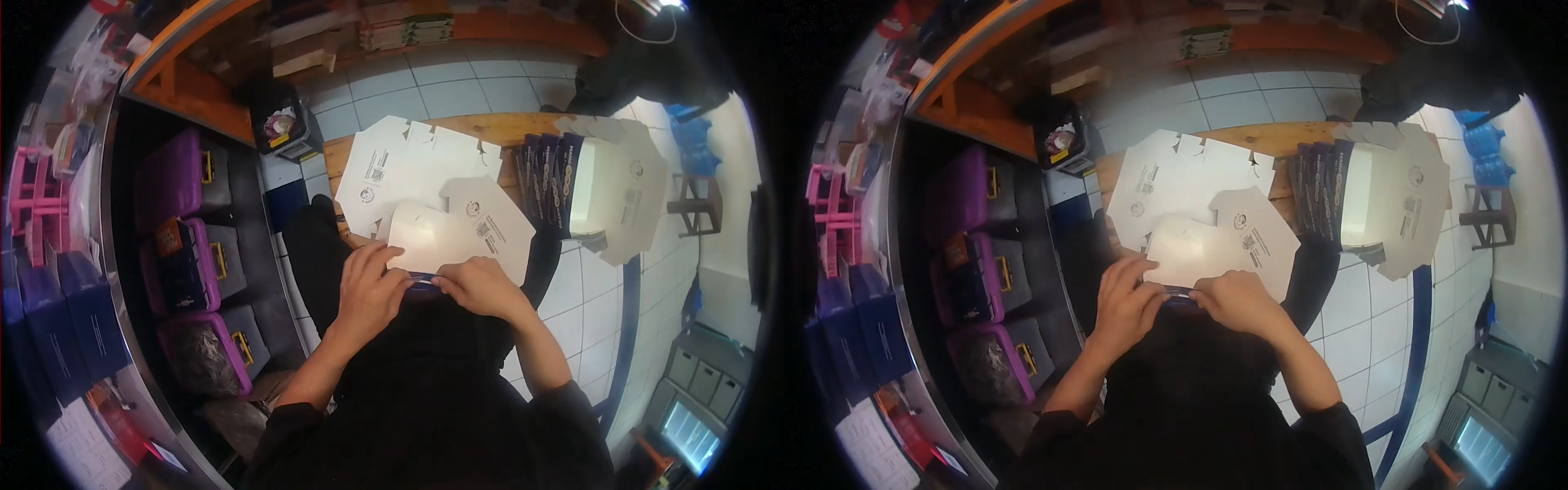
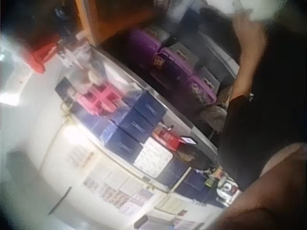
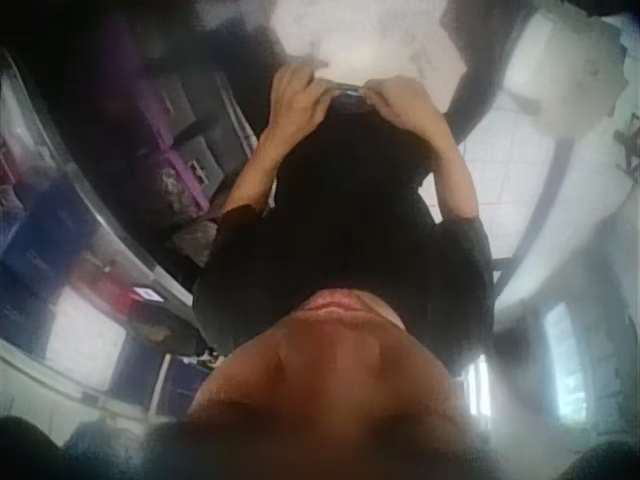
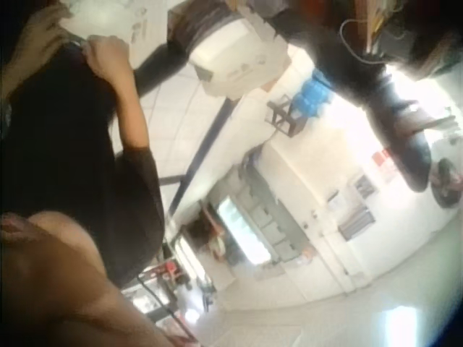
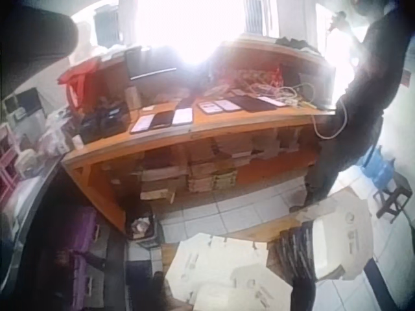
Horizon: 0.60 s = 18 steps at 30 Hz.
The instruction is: The person assembles cardboard food containers by hand. They fold the flaps of several containers one at a time while seated at a wooden bench, stacking the completed boxes and occasionally interacting with a tablet on the counter.
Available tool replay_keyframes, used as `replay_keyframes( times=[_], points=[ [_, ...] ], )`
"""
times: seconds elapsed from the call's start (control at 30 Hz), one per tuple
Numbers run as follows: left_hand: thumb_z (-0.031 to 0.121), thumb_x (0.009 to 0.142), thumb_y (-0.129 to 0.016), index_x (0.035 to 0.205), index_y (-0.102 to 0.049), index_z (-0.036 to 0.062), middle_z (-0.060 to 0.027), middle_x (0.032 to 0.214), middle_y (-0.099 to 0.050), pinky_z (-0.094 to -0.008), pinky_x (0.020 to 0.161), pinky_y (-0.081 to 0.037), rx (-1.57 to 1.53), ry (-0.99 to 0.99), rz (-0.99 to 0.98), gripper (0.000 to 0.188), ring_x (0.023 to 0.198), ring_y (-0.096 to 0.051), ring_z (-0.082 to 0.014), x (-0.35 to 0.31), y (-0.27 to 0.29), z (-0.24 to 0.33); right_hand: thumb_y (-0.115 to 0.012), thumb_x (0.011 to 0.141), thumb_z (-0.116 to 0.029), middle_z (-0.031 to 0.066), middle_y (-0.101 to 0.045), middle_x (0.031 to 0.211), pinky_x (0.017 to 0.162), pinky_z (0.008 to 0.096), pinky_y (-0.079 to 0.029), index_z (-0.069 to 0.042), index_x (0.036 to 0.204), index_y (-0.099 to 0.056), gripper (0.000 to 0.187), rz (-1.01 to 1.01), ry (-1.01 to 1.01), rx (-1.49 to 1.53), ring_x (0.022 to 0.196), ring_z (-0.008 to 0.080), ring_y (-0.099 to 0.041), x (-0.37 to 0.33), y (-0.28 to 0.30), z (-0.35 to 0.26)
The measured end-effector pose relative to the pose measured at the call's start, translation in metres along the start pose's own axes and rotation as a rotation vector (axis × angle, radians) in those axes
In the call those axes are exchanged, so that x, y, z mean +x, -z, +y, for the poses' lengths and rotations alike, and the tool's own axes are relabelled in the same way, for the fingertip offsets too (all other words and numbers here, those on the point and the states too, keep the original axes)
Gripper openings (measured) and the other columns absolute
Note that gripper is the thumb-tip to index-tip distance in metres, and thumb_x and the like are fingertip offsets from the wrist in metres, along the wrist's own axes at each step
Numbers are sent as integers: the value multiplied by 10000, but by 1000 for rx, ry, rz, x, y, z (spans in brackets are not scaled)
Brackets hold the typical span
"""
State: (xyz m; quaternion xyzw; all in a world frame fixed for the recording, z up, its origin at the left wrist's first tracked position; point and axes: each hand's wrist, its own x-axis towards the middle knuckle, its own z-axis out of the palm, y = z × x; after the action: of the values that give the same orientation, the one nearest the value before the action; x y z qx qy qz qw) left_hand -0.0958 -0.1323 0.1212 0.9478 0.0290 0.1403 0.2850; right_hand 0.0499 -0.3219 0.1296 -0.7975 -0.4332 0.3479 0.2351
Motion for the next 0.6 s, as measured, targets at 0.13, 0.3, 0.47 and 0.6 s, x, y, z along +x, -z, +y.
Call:
replay_keyframes(
  times=[0.13, 0.3, 0.47, 0.6],
  points=[
    [179, 792, -831, 925, -734, 71, -150, 1255, -625, -503, 1025, -433, -29, 51, -25, 197, 1234, -555, -382, 0, 5, -11, -589, 1003, -331, 135, -717, 760, 701, 479, -533, -116, 881, -742, 291, 13, 41, -88, 740, 373, -697, 1, 1, -7],
    [161, 784, -841, 928, -742, 62, -168, 1305, -592, -484, 1068, -430, -186, 147, -99, 200, 1245, -537, -405, 6, 8, -28, -640, 964, -356, 110, -724, 764, 725, 469, -537, -132, 903, -749, 256, 67, 48, -202, 758, 344, -711, -9, 17, -3],
    [139, 856, -798, 924, -703, 20, -188, 1321, -577, -430, 1058, -437, -232, 407, 111, 167, 1225, -563, -350, -3, -9, -43, -730, 863, -299, 52, -744, 821, 894, 432, -524, -189, 922, -753, 127, 172, 26, -363, 843, 249, -730, -19, 21, 7],
    [139, 868, -779, 931, -701, 26, -191, 1324, -569, -439, 1073, -420, -192, 516, 168, 152, 1247, -541, -363, 1, -22, -37, -729, 853, -229, 30, -712, 730, 1018, 480, -478, -173, 901, -725, 74, 411, 40, -493, 805, 215, -720, -18, 17, -1]
  ],
)
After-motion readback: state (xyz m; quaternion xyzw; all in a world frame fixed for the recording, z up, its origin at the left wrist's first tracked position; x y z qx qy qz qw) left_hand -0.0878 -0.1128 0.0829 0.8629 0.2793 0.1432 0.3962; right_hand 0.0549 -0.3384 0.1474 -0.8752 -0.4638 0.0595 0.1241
